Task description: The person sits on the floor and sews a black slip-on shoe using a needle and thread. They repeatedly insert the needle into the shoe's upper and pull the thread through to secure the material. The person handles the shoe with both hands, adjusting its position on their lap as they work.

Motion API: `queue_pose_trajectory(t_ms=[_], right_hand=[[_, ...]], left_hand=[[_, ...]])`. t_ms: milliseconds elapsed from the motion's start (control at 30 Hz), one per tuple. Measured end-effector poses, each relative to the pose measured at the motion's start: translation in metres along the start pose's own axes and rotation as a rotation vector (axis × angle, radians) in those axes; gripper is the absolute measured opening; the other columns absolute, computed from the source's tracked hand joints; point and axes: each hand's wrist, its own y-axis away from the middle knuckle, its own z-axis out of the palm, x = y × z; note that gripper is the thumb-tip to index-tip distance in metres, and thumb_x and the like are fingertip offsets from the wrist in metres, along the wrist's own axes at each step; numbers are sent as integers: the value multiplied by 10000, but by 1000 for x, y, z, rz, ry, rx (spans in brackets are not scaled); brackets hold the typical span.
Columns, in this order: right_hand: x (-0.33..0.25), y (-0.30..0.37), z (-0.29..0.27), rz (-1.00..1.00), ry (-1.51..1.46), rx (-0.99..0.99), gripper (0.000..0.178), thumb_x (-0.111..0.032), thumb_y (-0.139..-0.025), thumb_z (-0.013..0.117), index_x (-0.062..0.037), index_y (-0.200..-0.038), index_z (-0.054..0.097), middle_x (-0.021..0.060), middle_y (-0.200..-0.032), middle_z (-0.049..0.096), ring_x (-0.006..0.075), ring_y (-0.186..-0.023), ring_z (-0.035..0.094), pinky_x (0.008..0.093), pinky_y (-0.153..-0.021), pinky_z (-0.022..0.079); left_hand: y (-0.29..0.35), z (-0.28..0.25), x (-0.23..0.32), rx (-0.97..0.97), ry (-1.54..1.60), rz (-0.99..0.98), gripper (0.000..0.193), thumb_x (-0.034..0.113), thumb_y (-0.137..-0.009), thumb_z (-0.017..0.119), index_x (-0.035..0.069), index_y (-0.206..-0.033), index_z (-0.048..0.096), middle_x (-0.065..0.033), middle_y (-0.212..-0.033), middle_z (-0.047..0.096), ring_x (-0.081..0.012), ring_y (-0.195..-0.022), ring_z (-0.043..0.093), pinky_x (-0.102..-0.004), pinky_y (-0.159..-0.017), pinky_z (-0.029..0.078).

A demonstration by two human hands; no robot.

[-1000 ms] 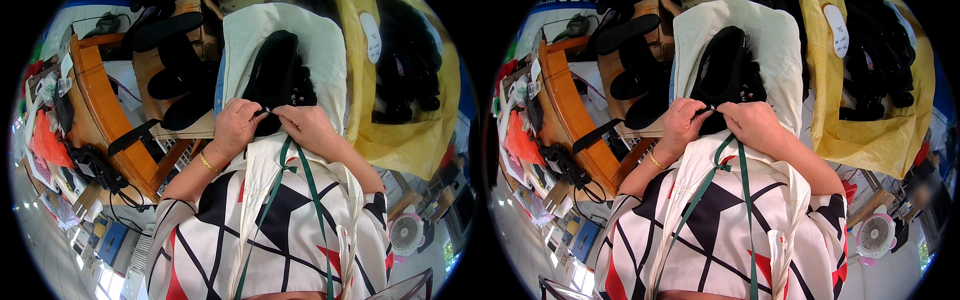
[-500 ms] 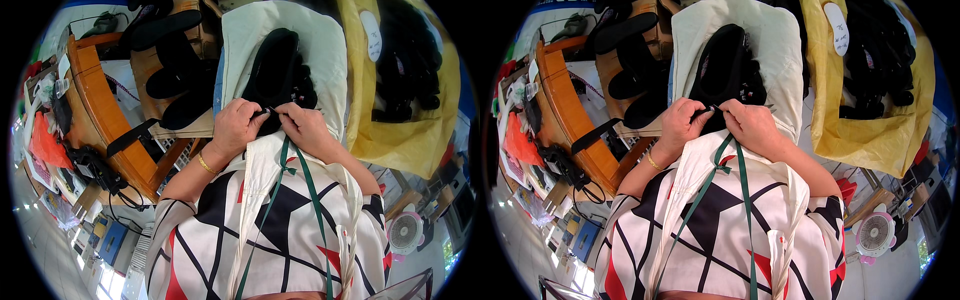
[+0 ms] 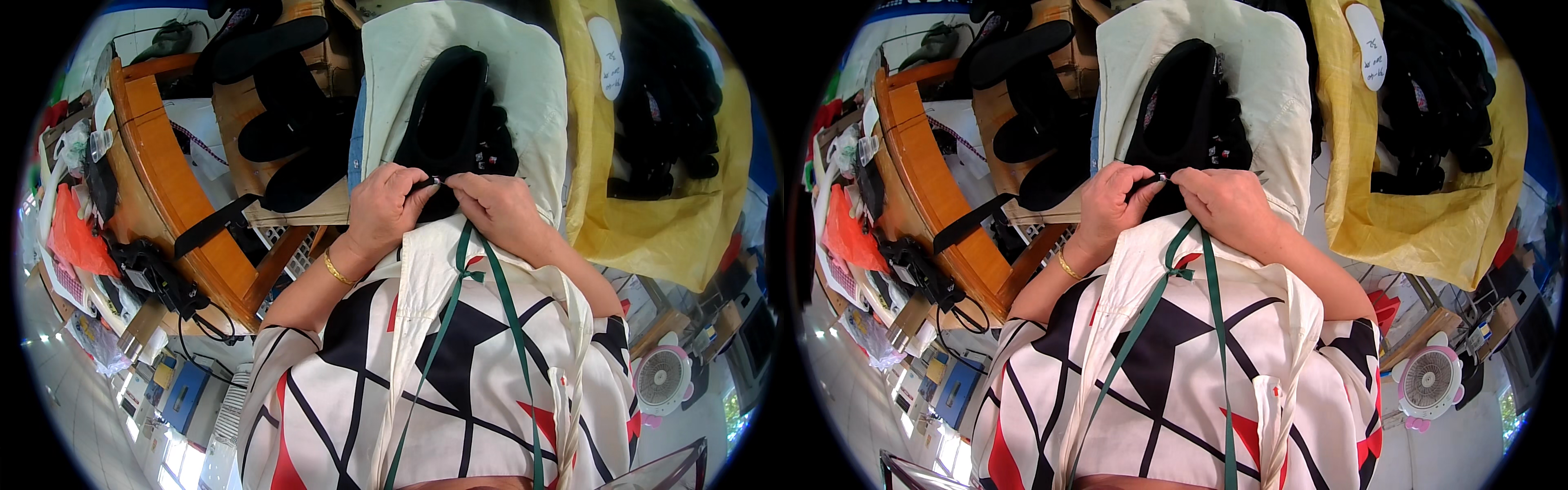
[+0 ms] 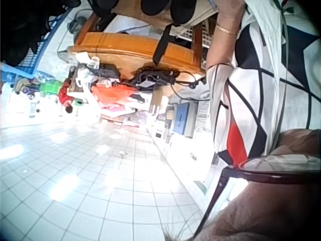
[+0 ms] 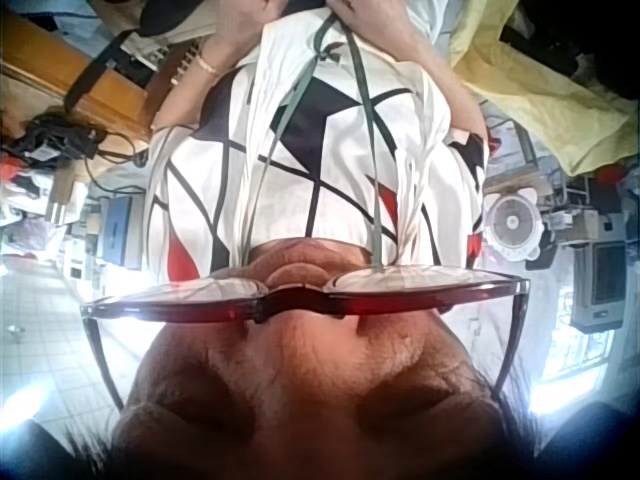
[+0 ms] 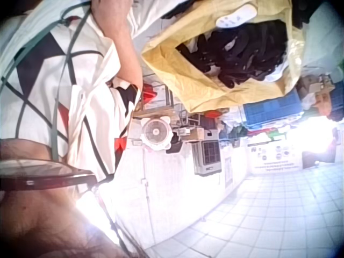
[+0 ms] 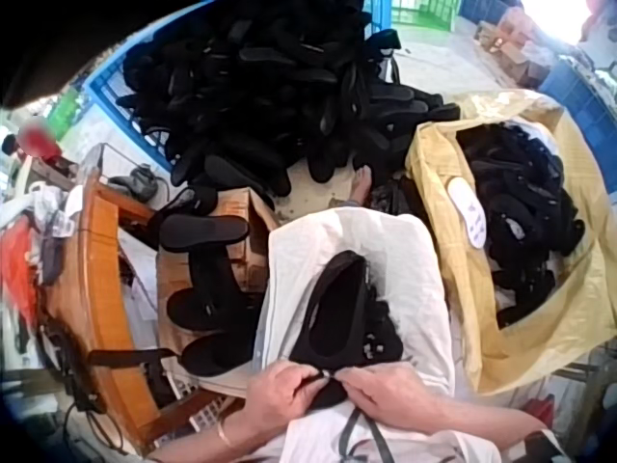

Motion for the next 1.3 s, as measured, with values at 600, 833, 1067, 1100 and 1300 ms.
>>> queue_pose_trajectory(t_ms=[600,833,1067,1100,1300], right_hand=[[-1,-5,-4,-44,59,-44,160,-75,-867,616,-27,-1018,642,134,-710,645,304,-670,657,407,-600,519],[-8,-4,3,23,145,-156,173,-57,-882,608,-17,-1050,589,148,-707,628,325,-667,648,413,-594,505],[-2,-4,1,25,63,-138,186,-59,-891,605,-13,-1071,609,159,-735,648,336,-679,655,408,-620,519],[-2,-3,0,29,39,-131,192,-59,-892,605,-12,-1078,616,161,-743,653,338,-682,657,407,-623,521],[-2,-3,-2,29,20,-126,205,-58,-888,612,-9,-1084,639,170,-757,663,339,-682,663,401,-632,527]], left_hand=[[1,2,-3,30,-6,24,169,176,-837,755,69,-937,670,-75,-850,631,-270,-759,622,-365,-634,499],[3,3,-1,45,35,-42,158,172,-826,771,60,-902,689,-87,-810,642,-263,-712,625,-359,-602,493],[4,6,-3,82,68,-24,161,145,-814,781,59,-909,684,-81,-805,643,-264,-705,625,-351,-596,491],[4,6,-3,91,74,-19,162,140,-811,783,60,-911,683,-81,-804,642,-264,-704,624,-350,-596,491],[5,7,-4,95,75,-15,167,133,-806,784,58,-913,678,-82,-808,641,-264,-708,622,-351,-601,490]])
